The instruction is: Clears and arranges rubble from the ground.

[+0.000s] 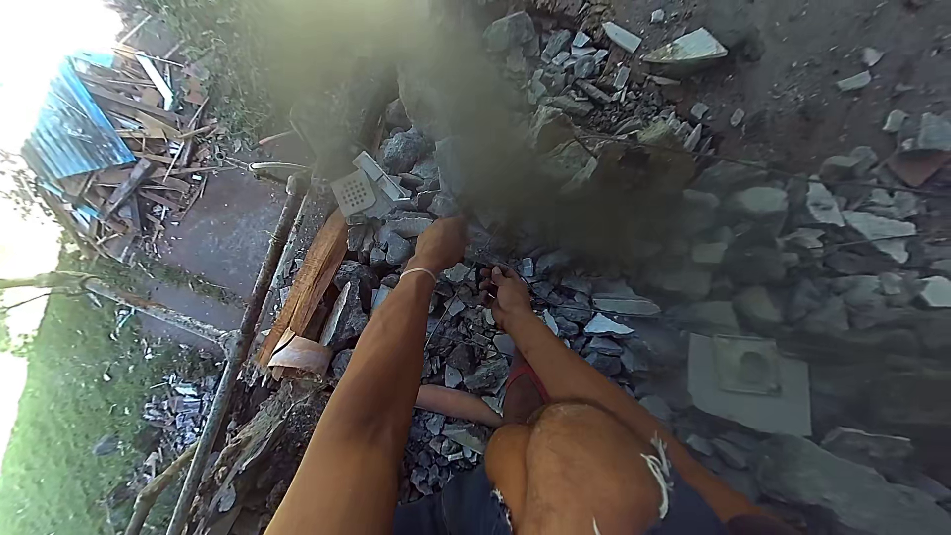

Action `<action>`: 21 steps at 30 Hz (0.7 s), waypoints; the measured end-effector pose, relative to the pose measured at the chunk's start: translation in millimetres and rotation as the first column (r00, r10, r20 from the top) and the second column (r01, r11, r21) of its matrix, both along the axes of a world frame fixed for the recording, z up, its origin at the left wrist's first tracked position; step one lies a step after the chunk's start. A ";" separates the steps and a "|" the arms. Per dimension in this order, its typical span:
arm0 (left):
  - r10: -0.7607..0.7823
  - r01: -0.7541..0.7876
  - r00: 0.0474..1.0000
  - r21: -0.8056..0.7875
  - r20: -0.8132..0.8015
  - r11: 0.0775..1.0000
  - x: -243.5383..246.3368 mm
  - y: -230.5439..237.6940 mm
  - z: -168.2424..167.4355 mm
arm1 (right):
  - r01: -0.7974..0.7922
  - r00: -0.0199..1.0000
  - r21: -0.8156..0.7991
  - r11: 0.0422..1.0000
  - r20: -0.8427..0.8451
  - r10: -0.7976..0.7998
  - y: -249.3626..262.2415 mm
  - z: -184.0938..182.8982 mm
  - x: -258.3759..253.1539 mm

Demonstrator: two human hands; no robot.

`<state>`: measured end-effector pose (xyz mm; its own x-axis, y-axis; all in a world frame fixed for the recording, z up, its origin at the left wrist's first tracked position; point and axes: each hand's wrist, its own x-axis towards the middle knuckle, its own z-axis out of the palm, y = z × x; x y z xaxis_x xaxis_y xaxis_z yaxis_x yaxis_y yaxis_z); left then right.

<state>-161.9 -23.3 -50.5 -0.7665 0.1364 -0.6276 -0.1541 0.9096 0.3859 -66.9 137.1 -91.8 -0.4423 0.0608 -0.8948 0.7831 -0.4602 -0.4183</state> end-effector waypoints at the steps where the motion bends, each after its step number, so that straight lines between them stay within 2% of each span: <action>1: 0.021 -0.021 1.000 0.004 -0.001 1.000 1.9 -0.1 -0.2 | -0.039 0.999 0.034 0.999 -0.001 0.039 0.7 2.9 -2.7; 3: 0.084 -0.084 0.996 0.029 -0.002 0.996 7.8 0.0 -2.1 | -0.190 0.980 0.151 0.970 -0.037 0.198 4.2 11.6 -6.1; 5: 0.182 -0.181 0.983 0.068 -0.015 0.981 15.0 0.7 -8.4 | -0.355 0.919 0.278 0.892 -0.073 0.388 10.9 16.5 -13.9; 8: 0.348 -0.345 0.937 0.181 0.011 0.921 27.9 5.9 -17.8 | -0.538 0.812 0.344 0.769 -0.032 0.583 28.5 11.8 -31.0; 12: 0.497 -0.508 0.860 0.282 0.115 0.814 34.1 10.5 -19.7 | -0.668 0.699 0.357 0.653 -0.002 0.715 40.8 13.4 -61.0; 17: 0.517 -0.541 0.841 0.281 0.158 0.793 34.8 12.2 -22.1 | -0.844 0.481 0.295 0.449 0.044 0.876 46.0 9.0 -114.9; 19: 0.555 -0.582 0.813 0.308 0.179 0.753 31.6 13.1 -24.2 | -0.868 0.424 0.313 0.386 0.060 0.904 42.9 15.3 -131.8; 21: 0.598 -0.630 0.775 0.333 0.203 0.702 36.3 13.2 -27.8 | -0.879 0.405 0.302 0.369 0.063 0.912 41.0 13.0 -136.6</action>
